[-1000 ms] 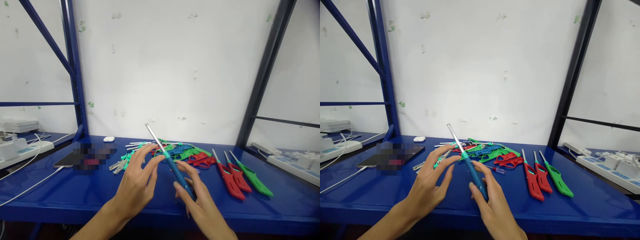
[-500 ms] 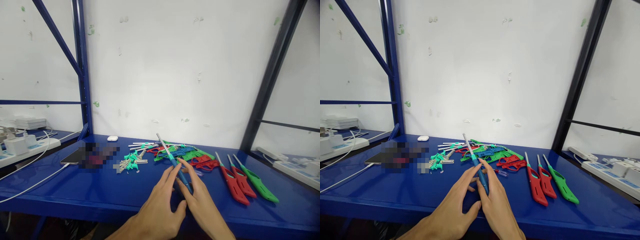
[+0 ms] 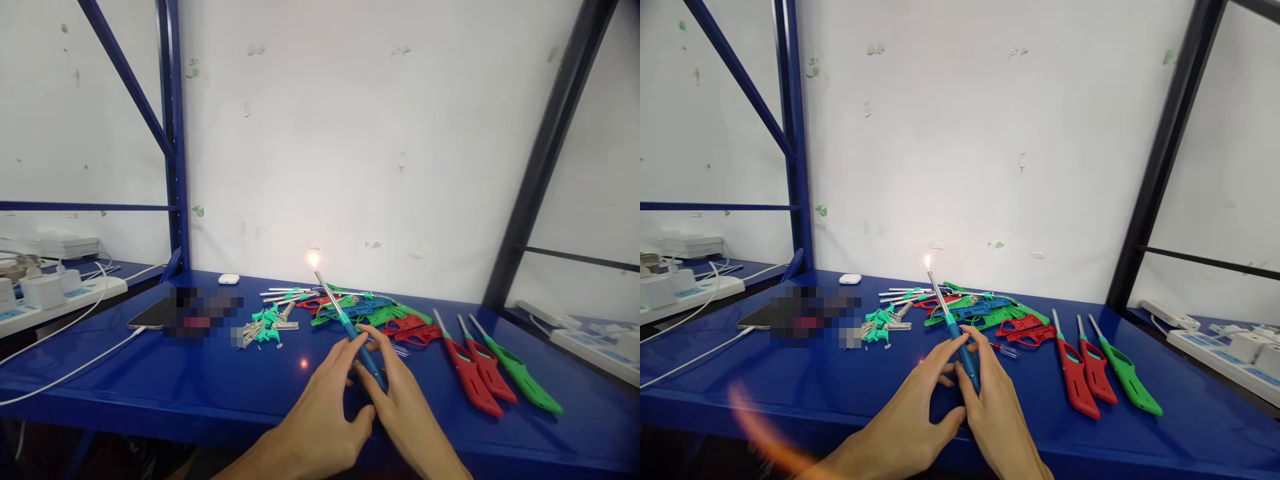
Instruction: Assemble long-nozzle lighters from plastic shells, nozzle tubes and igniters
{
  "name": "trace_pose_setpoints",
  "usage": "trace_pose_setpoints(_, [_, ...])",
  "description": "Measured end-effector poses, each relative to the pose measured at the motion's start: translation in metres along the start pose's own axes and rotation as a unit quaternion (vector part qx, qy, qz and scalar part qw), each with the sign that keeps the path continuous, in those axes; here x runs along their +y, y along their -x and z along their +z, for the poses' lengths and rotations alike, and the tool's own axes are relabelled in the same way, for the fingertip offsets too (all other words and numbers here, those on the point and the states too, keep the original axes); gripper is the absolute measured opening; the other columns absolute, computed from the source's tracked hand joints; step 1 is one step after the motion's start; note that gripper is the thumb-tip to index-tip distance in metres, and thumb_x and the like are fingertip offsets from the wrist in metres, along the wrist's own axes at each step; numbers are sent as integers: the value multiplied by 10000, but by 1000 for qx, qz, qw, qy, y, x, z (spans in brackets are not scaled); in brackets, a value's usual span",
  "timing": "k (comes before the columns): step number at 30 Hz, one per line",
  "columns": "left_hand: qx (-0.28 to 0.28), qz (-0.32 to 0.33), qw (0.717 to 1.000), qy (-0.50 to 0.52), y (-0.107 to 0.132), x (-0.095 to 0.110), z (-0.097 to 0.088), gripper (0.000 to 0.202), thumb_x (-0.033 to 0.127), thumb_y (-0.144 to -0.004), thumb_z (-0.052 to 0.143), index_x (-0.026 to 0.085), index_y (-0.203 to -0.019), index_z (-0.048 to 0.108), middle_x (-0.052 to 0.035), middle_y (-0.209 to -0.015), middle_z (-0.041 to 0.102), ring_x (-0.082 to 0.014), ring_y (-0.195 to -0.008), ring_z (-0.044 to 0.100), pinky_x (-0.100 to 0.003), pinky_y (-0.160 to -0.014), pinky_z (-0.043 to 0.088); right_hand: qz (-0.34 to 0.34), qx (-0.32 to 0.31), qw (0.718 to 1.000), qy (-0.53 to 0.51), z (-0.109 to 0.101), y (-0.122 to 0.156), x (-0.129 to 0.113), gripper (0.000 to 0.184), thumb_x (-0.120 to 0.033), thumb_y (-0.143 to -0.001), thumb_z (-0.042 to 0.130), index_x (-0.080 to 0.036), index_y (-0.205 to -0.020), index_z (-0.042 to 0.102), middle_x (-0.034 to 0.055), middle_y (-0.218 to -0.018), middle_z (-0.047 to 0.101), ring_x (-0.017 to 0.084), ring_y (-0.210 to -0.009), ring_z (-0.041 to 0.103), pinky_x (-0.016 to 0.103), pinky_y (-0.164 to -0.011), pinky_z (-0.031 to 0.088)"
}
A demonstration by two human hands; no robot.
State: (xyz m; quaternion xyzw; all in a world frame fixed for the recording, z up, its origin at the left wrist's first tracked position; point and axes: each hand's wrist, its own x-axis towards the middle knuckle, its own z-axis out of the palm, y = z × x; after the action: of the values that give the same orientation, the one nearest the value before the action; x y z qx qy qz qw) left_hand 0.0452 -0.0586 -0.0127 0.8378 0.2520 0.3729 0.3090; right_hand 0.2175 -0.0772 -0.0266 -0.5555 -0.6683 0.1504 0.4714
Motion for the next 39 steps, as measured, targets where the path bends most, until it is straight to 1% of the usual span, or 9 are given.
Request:
trace_pose_setpoints(6, [-34, -44, 998, -27, 1, -2, 0, 864, 208, -872, 614, 289, -1655, 259, -101, -1713, 283, -342, -1581, 264, -569, -1247, 367, -15, 17, 1000, 18, 2, 0, 3, 452, -414, -1042, 460, -292, -1477, 433, 91, -1339, 663, 270, -1251, 652, 423, -1036, 525])
trace_pose_setpoints(13, [-41, -45, 997, -37, 2, 1, -2, 883, 196, -860, 607, 310, -1660, 252, -120, -1705, 298, -364, -1560, 314, -596, -1220, 390, 3, -6, 1000, 9, 1, 1, 1, 469, -375, -1028, 478, -322, -1490, 417, 78, -1449, 615, 257, -1291, 636, 444, -1072, 508])
trace_pose_setpoints(20, [-61, -93, 993, -44, 2, 2, -5, 928, 233, -861, 643, 257, -1678, 205, -156, -1728, 222, -381, -1591, 207, -617, -1254, 288, 10, -13, 1000, 11, 3, 2, 0, 539, -391, -1037, 461, -307, -1562, 370, 78, -1576, 527, 262, -1469, 485, 480, -1200, 396])
trace_pose_setpoints(26, [-55, -97, 994, -20, 2, 4, -6, 921, 200, -840, 655, 272, -1667, 256, -130, -1723, 254, -393, -1577, 255, -627, -1248, 296, 14, -10, 1000, 0, 1, 2, 0, 549, -389, -1025, 489, -309, -1558, 387, 77, -1561, 538, 271, -1460, 491, 490, -1198, 395])
trace_pose_setpoints(30, [-69, -91, 989, 90, -2, 2, -11, 959, 132, -788, 684, 320, -1646, 298, -98, -1677, 375, -331, -1447, 500, -539, -1218, 389, 18, 11, 998, -51, -3, 3, -2, 531, -417, -1008, 540, -318, -1524, 460, 77, -1427, 631, 266, -1182, 688, 442, -1042, 542])
trace_pose_setpoints(32, [-75, -95, 983, 141, -5, -2, -14, 973, 160, -796, 710, 332, -1648, 274, -106, -1656, 407, -306, -1369, 581, -514, -1180, 435, 27, 45, 996, -74, -15, 3, 1, 524, -466, -1003, 545, -310, -1501, 495, 85, -1365, 655, 229, -908, 738, 397, -855, 613])
trace_pose_setpoints(34, [-74, -101, 979, 163, -6, -6, -16, 941, 218, -825, 719, 337, -1644, 271, -118, -1664, 388, -307, -1349, 597, -514, -1158, 452, 27, 125, 991, -48, -41, 4, 8, 555, -524, -972, 575, -298, -1477, 530, 98, -1349, 661, 228, -816, 729, 389, -768, 613])
trace_pose_setpoints(37, [-76, -101, 980, 154, -7, -10, -16, 755, 249, -865, 678, 348, -1568, 421, -102, -1626, 446, -303, -1326, 614, -512, -1139, 470, 58, 282, 955, 73, -106, 13, 32, 631, -606, -900, 617, -320, -1461, 574, 108, -1331, 692, 317, -947, 747, 456, -859, 578])
trace_pose_setpoints(39, [-78, -97, 982, 139, -6, -10, -15, 630, 242, -878, 644, 361, -1485, 526, -75, -1552, 529, -289, -1308, 626, -509, -1140, 470, 119, 325, 921, 179, -158, 21, 54, 649, -626, -897, 583, -304, -1461, 592, 151, -1211, 754, 370, -1004, 748, 495, -909, 530])
